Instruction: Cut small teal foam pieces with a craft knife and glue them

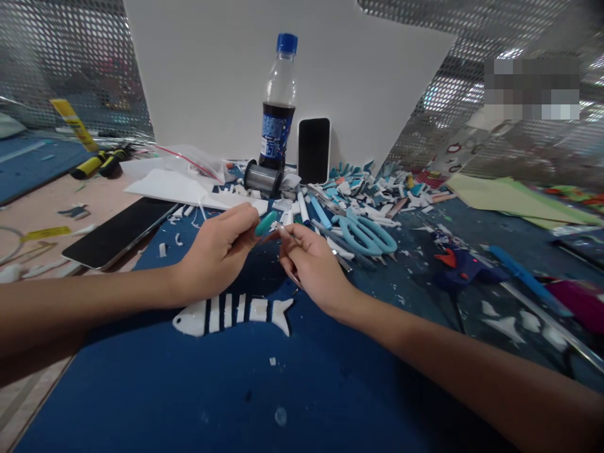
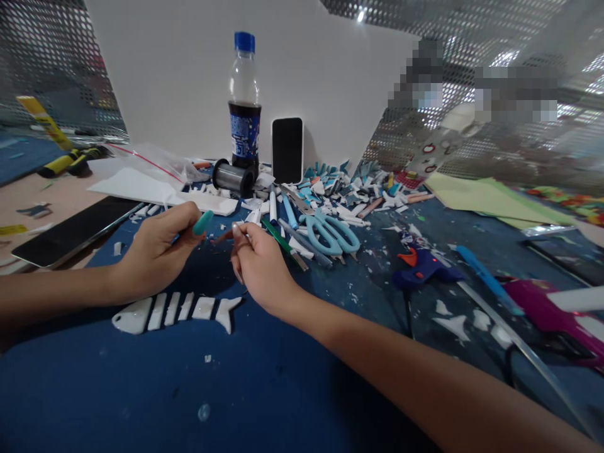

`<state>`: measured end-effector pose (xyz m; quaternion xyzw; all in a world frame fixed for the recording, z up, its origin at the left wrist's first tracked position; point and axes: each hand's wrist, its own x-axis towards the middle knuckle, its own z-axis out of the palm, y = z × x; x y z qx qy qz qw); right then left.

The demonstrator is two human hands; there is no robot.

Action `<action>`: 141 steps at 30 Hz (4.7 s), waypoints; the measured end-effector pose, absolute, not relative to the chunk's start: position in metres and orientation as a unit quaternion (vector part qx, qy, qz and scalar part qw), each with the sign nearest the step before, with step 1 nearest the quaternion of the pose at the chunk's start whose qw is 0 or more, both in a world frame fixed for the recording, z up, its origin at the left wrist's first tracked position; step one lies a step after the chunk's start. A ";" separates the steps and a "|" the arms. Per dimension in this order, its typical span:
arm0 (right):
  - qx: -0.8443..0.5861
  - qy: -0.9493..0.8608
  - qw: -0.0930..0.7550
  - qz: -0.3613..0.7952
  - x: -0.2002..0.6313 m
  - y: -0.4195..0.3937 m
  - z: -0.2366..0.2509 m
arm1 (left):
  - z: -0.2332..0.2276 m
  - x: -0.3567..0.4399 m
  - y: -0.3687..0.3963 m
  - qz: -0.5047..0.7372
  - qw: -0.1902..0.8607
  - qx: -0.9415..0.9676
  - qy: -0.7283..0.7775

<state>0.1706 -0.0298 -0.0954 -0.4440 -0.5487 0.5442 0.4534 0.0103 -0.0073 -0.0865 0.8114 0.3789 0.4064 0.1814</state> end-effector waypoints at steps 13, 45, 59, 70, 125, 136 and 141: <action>-0.437 -0.576 0.427 0.543 0.172 -0.031 -0.094 | -0.089 0.010 -0.006 0.388 0.145 0.826 0.382; -0.399 -0.451 0.547 0.582 0.176 -0.024 -0.098 | -0.095 0.006 0.010 0.313 -0.041 0.880 0.354; -0.391 -0.412 0.596 0.568 0.176 -0.022 -0.100 | -0.090 0.014 0.015 0.036 -0.206 0.928 0.308; -0.393 -0.412 0.586 0.576 0.176 -0.021 -0.100 | -0.087 0.014 0.015 0.010 -0.142 0.942 0.305; -0.390 -0.545 0.544 0.505 0.174 -0.037 -0.093 | -0.084 0.024 0.004 0.265 0.698 0.554 0.368; -0.382 -0.532 0.543 0.525 0.174 -0.035 -0.095 | -0.085 0.021 0.007 0.244 0.752 0.495 0.360; -0.357 -0.525 0.556 0.536 0.175 -0.033 -0.096 | -0.080 0.021 0.003 0.214 0.763 0.484 0.372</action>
